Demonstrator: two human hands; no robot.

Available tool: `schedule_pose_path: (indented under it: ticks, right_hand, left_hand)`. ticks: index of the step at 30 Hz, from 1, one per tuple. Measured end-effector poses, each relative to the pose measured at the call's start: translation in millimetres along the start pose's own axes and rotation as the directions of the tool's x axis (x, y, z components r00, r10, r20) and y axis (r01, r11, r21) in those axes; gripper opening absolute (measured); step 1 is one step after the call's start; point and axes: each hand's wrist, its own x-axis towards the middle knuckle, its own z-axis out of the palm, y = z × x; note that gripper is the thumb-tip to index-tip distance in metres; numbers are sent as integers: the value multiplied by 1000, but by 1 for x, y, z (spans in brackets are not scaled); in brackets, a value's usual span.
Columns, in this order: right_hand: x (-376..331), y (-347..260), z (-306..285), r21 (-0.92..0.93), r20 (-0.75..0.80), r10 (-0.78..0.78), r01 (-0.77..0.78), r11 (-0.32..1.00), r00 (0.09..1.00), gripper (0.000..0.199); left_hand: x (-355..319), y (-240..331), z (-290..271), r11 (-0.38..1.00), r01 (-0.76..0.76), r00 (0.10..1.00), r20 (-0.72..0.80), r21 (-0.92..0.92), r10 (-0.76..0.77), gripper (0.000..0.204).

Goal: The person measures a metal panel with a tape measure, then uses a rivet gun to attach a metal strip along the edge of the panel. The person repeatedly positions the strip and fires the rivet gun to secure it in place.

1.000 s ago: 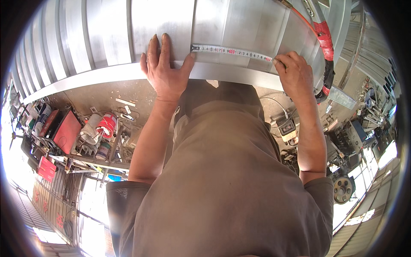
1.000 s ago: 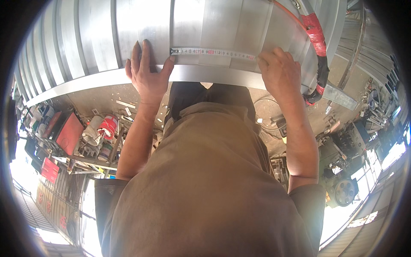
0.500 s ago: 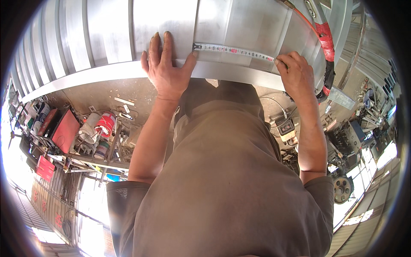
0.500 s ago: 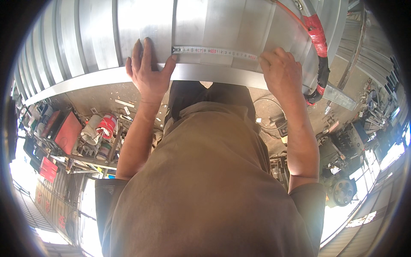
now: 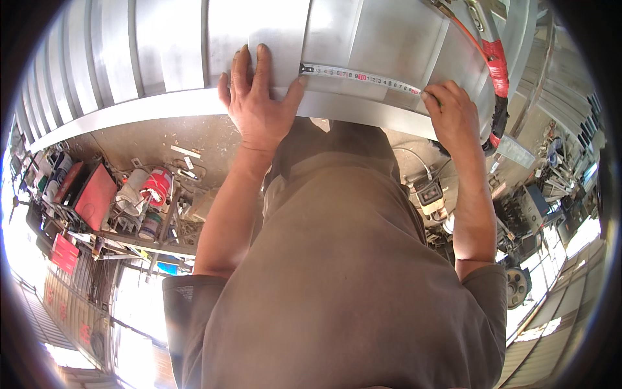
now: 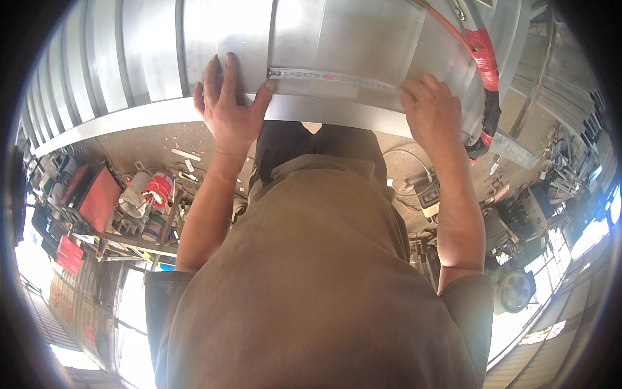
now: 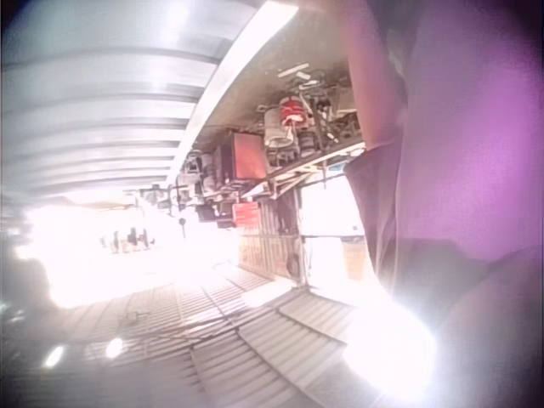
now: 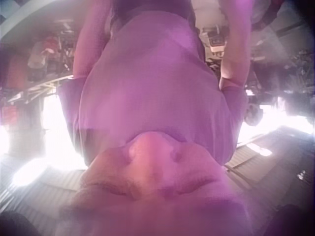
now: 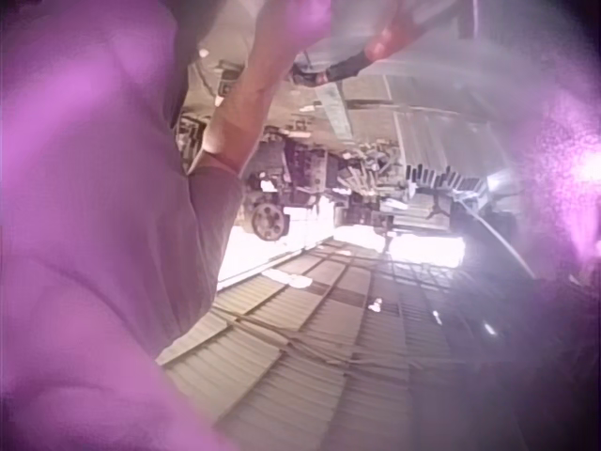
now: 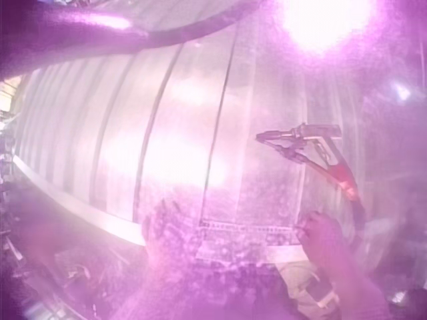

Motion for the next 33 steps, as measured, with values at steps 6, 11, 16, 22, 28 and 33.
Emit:
schedule_pose_path:
  ticks: [6, 11, 16, 22, 28, 33]
  right_hand:
    - [-3, 8, -5, 177, 40, 100, -105, 979, 994, 25]
    - [-2, 4, -2, 255, -5, 158, -151, 955, 987, 30]
    - [7, -14, 13, 210, -129, 182, -153, 966, 975, 28]
    - [25, -33, 27, 115, -270, 49, -18, 993, 962, 24]
    - [44, -53, 34, 42, -372, 3, 13, 999, 928, 23]
    - [56, -71, 41, -9, -436, -81, 85, 996, 896, 23]
  left_hand:
    - [31, -47, -28, 937, -349, 933, 93, 6, 347, 45]
    - [101, -15, -75, 908, -418, 802, 460, -24, 381, 56]
    - [172, 28, -72, 754, -618, 225, 969, 222, -101, 92]
    - [192, 27, -72, 780, -612, 226, 974, 133, 12, 80]
    - [195, 5, -85, 644, -762, 414, 812, 63, 410, 75]
    - [185, -19, -68, 632, -763, 568, 610, 138, 552, 85]
